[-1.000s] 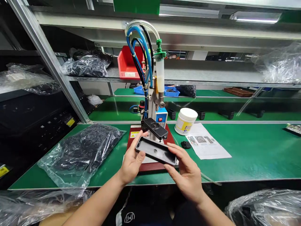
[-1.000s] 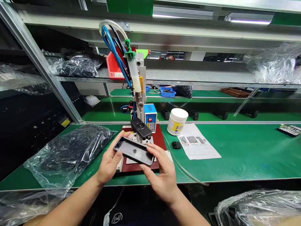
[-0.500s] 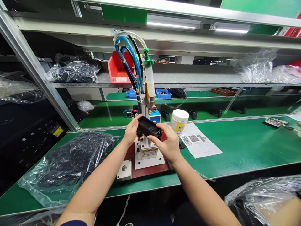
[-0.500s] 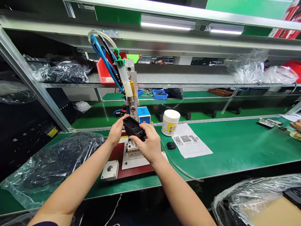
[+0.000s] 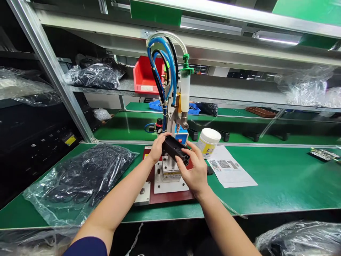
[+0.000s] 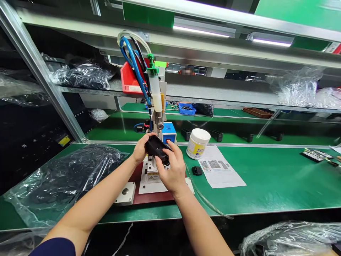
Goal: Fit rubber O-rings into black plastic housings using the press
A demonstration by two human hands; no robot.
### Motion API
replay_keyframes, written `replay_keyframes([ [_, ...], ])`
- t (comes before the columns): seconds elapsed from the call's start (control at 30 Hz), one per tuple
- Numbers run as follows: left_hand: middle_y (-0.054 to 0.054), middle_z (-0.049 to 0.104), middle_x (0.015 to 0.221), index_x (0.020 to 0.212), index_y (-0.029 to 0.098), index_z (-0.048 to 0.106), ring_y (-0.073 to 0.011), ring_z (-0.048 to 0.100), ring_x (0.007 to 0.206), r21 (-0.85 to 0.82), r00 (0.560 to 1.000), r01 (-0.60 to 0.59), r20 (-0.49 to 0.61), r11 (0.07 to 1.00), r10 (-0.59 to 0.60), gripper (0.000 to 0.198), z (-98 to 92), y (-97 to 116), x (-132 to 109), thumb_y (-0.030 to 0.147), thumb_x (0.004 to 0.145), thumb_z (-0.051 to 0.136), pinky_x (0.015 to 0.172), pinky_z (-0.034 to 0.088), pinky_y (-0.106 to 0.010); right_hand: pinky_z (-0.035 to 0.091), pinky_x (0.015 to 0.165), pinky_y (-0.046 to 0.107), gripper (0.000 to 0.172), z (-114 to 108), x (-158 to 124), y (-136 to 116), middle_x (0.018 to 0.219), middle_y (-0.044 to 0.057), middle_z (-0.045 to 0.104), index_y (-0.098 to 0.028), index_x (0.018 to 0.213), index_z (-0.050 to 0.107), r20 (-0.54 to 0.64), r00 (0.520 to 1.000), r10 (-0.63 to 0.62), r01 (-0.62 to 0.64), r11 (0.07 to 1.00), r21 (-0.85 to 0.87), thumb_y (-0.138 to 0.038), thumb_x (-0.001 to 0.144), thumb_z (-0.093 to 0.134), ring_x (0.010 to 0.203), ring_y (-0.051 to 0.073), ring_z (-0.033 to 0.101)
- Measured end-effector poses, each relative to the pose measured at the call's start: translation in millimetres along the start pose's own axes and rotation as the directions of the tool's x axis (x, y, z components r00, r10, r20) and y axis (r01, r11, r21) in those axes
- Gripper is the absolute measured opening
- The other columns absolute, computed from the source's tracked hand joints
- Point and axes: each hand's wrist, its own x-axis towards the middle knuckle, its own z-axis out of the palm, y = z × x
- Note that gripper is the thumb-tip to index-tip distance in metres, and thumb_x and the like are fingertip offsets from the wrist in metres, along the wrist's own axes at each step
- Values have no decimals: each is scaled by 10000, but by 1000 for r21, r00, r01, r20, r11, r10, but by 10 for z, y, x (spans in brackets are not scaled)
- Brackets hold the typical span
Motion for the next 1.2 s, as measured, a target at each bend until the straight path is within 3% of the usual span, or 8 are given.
replay_keyframes([
  [0.17,-35,609,843,939,181,621,-188,540,750,-46,999,-1,-35,999,0,324,76,23,34,410,824,422,698,434,-296,517,940,478,126,74,13,48,949,93,659,-190,927,595,11,994,-106,105,991,77,-129,817,590,1139,274,591],
  [0.33,-29,594,850,833,189,616,-184,528,799,-12,992,-54,-112,998,53,328,166,65,64,444,864,411,738,416,-287,544,870,456,158,112,36,69,869,70,646,-196,945,615,4,992,-127,127,990,54,-117,808,601,1093,278,613],
  [0.47,-39,614,827,862,178,628,-192,544,764,7,997,-7,-75,1000,8,310,161,107,84,415,838,430,698,418,-296,559,806,427,138,169,49,69,793,40,626,-202,870,608,-42,988,-151,153,986,67,-94,785,615,995,256,643],
  [0.6,-41,622,829,865,179,639,-188,534,731,75,996,-20,-82,997,26,310,136,90,81,394,826,419,658,411,-295,555,775,427,156,224,50,111,773,27,611,-205,827,591,-86,986,-144,153,982,112,-67,761,618,924,238,645],
  [0.97,-44,637,845,882,194,651,-204,554,792,146,979,-116,-152,982,139,298,119,-21,49,347,857,396,733,414,-318,568,742,417,158,286,36,215,803,37,609,-194,809,585,-135,983,-124,148,971,186,-63,728,620,907,246,654],
  [1.2,-69,643,852,925,182,624,-215,583,767,56,990,-100,-96,993,105,319,89,-98,64,403,877,398,720,445,-339,571,768,416,150,276,26,174,753,30,586,-201,783,568,-150,982,-115,144,969,203,-67,739,617,909,236,640],
])
